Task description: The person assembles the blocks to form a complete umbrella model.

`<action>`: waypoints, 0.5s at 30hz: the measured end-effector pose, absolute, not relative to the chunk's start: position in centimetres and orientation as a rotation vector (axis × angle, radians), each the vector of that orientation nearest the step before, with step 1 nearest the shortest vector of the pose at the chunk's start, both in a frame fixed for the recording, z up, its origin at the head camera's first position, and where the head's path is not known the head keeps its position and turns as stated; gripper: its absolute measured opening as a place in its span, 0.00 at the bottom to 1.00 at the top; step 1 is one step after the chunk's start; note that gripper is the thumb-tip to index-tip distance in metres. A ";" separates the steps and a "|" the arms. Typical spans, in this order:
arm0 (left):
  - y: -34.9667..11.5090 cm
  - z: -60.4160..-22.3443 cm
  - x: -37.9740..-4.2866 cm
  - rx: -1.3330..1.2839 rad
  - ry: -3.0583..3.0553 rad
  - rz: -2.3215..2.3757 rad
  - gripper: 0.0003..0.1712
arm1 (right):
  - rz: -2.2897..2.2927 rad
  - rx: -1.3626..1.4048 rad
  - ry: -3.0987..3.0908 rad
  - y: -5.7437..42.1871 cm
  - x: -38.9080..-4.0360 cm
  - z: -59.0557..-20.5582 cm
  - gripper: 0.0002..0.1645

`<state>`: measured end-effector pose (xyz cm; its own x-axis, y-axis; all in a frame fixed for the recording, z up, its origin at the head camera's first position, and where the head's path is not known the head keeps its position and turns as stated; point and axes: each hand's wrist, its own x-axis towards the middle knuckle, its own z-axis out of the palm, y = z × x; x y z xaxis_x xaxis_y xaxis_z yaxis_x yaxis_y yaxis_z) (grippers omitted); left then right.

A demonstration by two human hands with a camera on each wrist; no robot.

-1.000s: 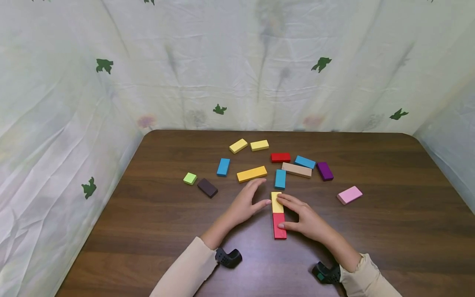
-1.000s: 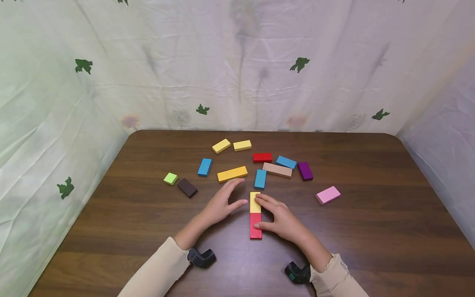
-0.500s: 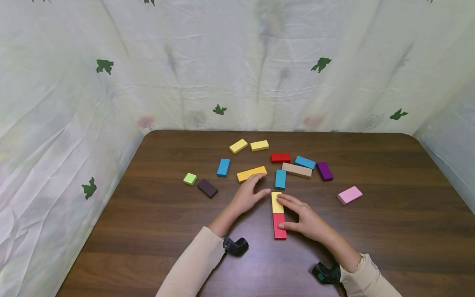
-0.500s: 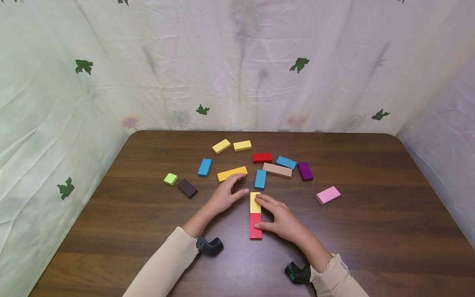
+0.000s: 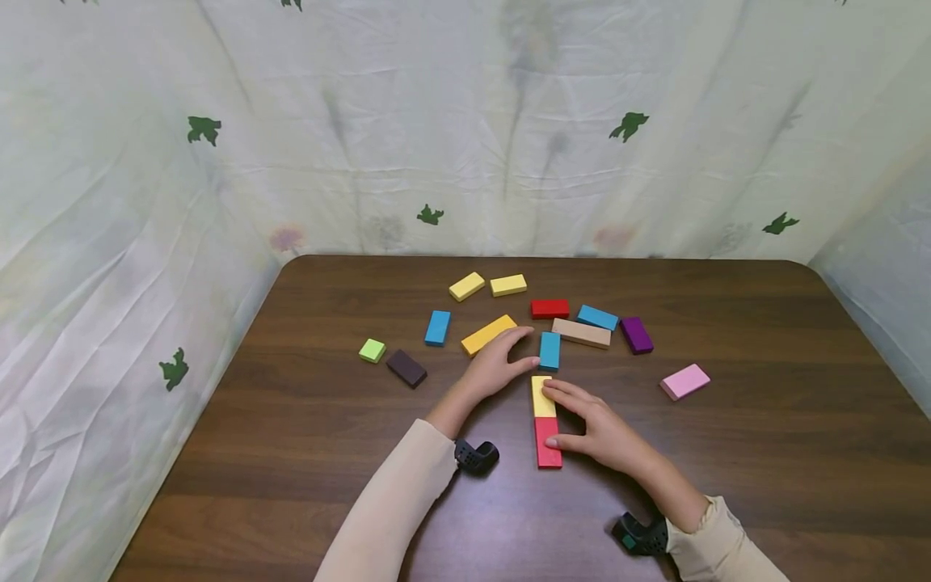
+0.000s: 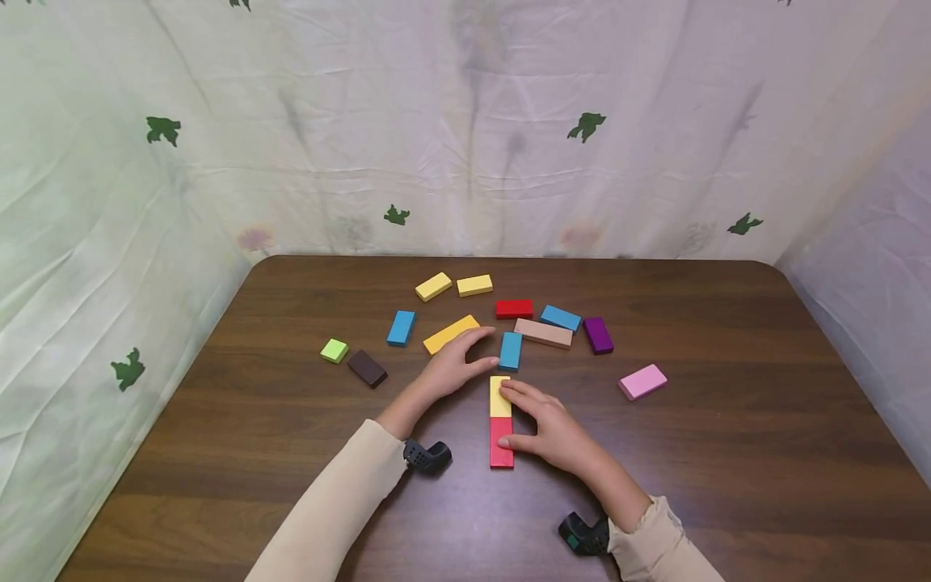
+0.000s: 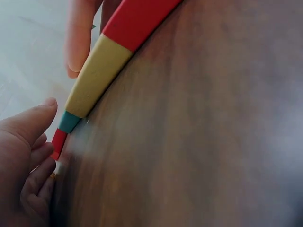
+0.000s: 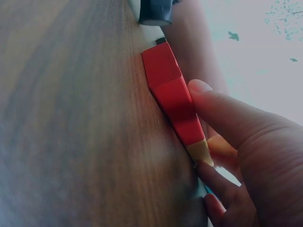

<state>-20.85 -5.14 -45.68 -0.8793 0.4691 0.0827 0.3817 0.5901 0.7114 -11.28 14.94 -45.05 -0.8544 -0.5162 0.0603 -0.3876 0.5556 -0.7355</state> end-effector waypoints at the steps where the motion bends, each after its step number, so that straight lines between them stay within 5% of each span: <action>1: -5.0 -45.7 -21.0 0.728 2.697 1.158 0.33 | -1.182 -0.772 2.623 14.9 -11.3 -45.1 0.43; 15: -4.2 -45.3 -22.1 0.826 2.635 1.096 0.34 | -1.200 -0.781 2.624 14.9 -11.3 -45.2 0.43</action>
<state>-22.09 -4.18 -45.25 -0.8320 0.5522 0.0527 0.4266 0.5763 0.6971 -11.34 14.91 -45.16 -0.8527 -0.5169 0.0758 -0.3955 0.5438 -0.7402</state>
